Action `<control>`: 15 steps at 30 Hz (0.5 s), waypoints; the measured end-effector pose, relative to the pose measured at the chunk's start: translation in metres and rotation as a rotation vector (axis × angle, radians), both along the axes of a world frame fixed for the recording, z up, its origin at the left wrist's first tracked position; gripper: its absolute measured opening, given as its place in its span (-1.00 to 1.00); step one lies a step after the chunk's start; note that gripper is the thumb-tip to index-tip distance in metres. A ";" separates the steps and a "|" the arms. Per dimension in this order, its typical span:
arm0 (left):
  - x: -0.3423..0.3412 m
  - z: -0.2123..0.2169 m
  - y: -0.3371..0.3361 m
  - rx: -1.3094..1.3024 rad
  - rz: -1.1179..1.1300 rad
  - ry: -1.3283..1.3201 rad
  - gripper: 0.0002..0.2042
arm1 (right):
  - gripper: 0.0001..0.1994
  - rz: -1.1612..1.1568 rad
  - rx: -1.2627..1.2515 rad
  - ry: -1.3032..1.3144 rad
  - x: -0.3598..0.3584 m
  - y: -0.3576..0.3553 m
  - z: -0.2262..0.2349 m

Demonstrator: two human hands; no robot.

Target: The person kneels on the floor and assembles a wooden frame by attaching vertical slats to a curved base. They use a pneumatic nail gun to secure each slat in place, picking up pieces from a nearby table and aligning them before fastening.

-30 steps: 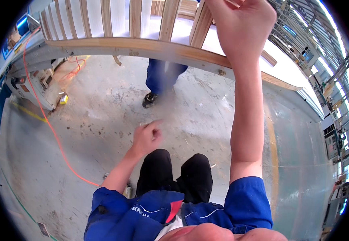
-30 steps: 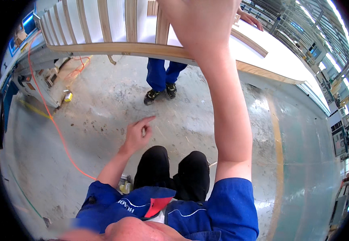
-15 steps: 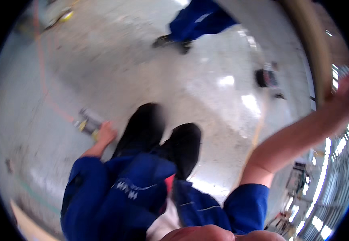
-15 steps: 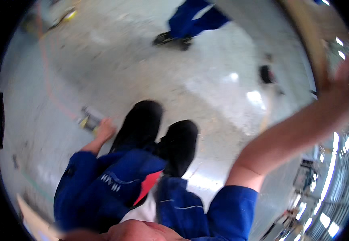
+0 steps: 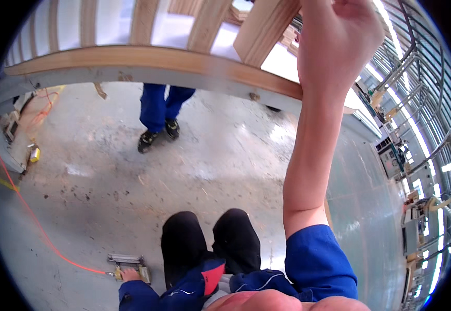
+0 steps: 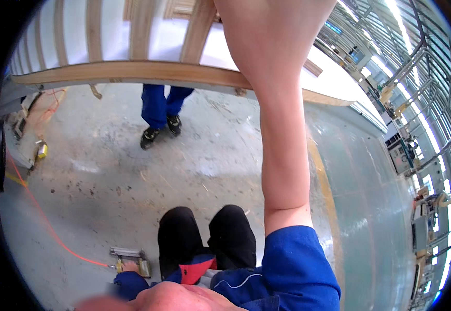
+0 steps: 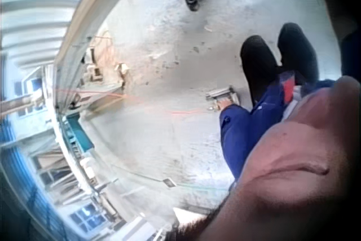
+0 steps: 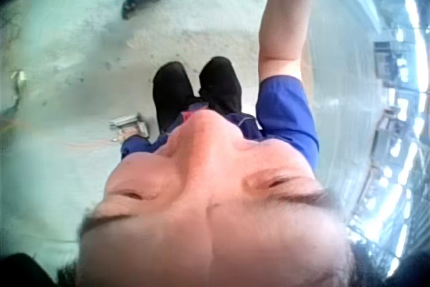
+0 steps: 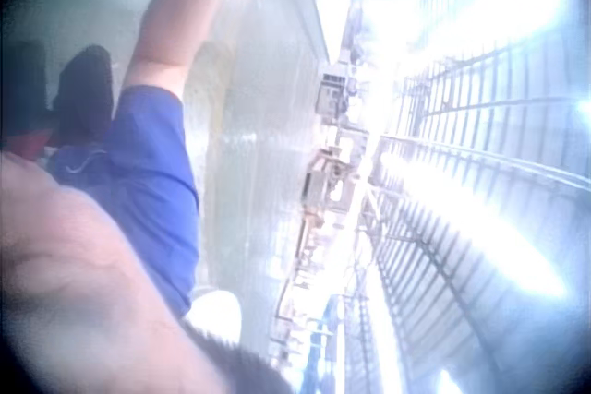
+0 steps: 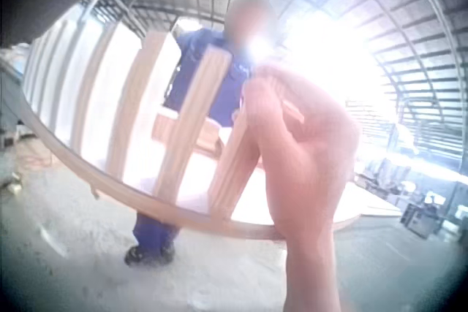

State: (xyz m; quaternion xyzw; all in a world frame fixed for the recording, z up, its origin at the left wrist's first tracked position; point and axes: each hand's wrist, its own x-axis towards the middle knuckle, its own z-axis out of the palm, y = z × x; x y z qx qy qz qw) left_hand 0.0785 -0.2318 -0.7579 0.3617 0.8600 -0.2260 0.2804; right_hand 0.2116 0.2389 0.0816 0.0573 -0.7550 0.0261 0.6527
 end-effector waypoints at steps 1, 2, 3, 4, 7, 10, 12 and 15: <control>-0.001 0.017 0.015 0.003 -0.073 -0.037 -0.67 | -0.79 0.110 -0.044 0.064 -0.007 0.008 0.002; -0.004 0.022 0.015 0.008 -0.080 -0.139 -0.67 | -0.81 0.152 -0.094 0.054 -0.007 0.009 0.003; -0.007 0.027 0.016 0.016 -0.085 -0.242 -0.65 | -0.82 0.201 -0.136 0.046 -0.009 0.009 0.004; -0.011 0.032 0.012 0.020 -0.090 -0.340 -0.62 | -0.83 0.247 -0.183 0.040 -0.009 0.010 0.005; 0.013 0.112 0.046 0.144 -0.149 -0.460 -0.55 | -0.82 0.235 -0.209 0.037 -0.008 0.009 -0.002; 0.023 0.161 0.079 0.284 0.027 -0.396 -0.60 | -0.82 0.228 -0.268 0.047 -0.007 -0.002 0.000; 0.017 0.182 0.113 0.368 0.195 -0.342 -0.64 | -0.81 0.247 -0.349 0.019 0.001 -0.009 0.007; -0.008 0.130 0.134 0.766 0.396 -0.217 -0.64 | -0.80 0.282 -0.236 0.018 -0.006 0.010 0.007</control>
